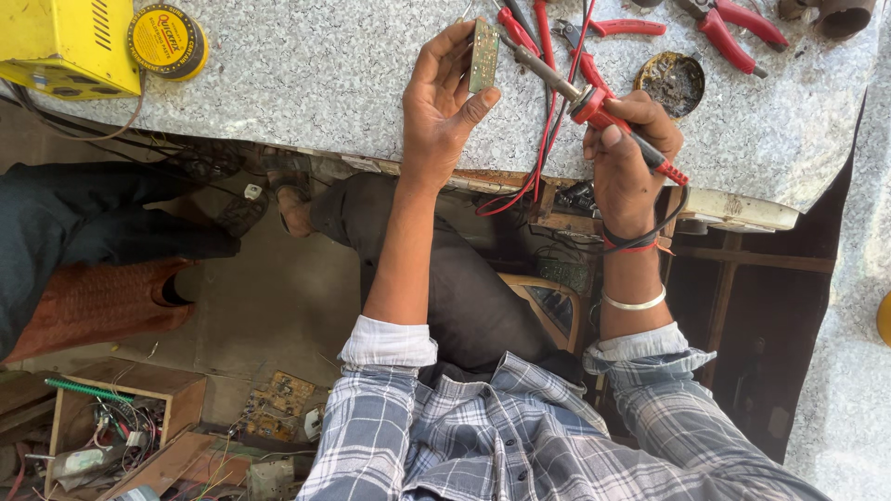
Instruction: The person uses a screwdriver to adjust a small component on a circuit board, then picks up a soldering iron and applies solder to several points on the board. The person holds the board steady with one hand while soldering with the other.
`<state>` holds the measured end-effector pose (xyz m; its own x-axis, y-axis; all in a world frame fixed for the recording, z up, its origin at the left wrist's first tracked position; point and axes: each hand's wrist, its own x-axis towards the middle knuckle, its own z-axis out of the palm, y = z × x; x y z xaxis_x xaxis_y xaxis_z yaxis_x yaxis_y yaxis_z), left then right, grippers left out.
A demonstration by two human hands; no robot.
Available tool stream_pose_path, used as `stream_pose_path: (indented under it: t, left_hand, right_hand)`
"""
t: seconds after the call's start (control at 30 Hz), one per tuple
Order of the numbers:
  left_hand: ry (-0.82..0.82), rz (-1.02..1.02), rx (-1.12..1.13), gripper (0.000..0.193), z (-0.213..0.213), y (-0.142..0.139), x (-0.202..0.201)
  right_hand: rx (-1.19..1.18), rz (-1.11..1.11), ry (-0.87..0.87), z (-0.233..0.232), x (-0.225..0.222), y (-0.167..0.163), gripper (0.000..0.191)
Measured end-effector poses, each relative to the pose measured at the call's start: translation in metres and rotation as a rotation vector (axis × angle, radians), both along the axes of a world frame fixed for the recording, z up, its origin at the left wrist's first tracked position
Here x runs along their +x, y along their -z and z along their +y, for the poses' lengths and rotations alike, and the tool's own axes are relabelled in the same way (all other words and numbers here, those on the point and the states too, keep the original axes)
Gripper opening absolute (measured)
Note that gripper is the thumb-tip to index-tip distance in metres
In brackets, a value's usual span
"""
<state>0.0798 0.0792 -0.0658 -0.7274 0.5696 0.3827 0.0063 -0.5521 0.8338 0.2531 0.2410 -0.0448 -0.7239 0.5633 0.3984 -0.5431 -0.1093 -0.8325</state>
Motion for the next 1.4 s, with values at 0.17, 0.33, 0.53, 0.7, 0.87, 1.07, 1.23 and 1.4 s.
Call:
stream_pose_path:
  t: [0.17, 0.33, 0.53, 0.7, 0.87, 1.07, 1.23, 1.4]
  left_hand:
    - [-0.001, -0.005, -0.011, 0.067, -0.0023, -0.0020, 0.0001]
    - [-0.002, -0.006, -0.024, 0.066, -0.0027, -0.0031, -0.0002]
    - [-0.003, 0.006, -0.009, 0.067, -0.0015, -0.0015, 0.0005]
    - [-0.016, 0.038, -0.018, 0.066, 0.0001, 0.0007, 0.0025]
    - [-0.013, 0.033, -0.007, 0.065, 0.0000, 0.0020, 0.0028]
    - [-0.001, 0.026, 0.003, 0.065, 0.0007, 0.0031, 0.0016]
    - [0.015, 0.031, 0.016, 0.065, 0.0005, 0.0029, 0.0011]
    - [0.027, 0.015, 0.035, 0.066, -0.0003, 0.0017, 0.0017]
  right_hand:
    - [0.033, -0.011, 0.000, -0.0006, -0.0009, -0.0017, 0.024]
    - [0.053, -0.028, 0.001, -0.0014, -0.0008, -0.0043, 0.025]
    - [0.044, -0.030, 0.006, -0.0011, -0.0011, -0.0038, 0.025]
    - [0.025, -0.025, 0.008, 0.0003, 0.0001, -0.0018, 0.024]
    - [0.004, -0.016, 0.001, 0.0005, 0.0013, -0.0010, 0.022]
    - [-0.067, -0.007, -0.006, 0.0005, 0.0009, 0.0016, 0.019]
    - [-0.122, -0.076, 0.033, 0.0043, 0.0027, 0.0041, 0.022]
    - [-0.151, -0.145, 0.082, 0.0072, 0.0018, 0.0043, 0.029]
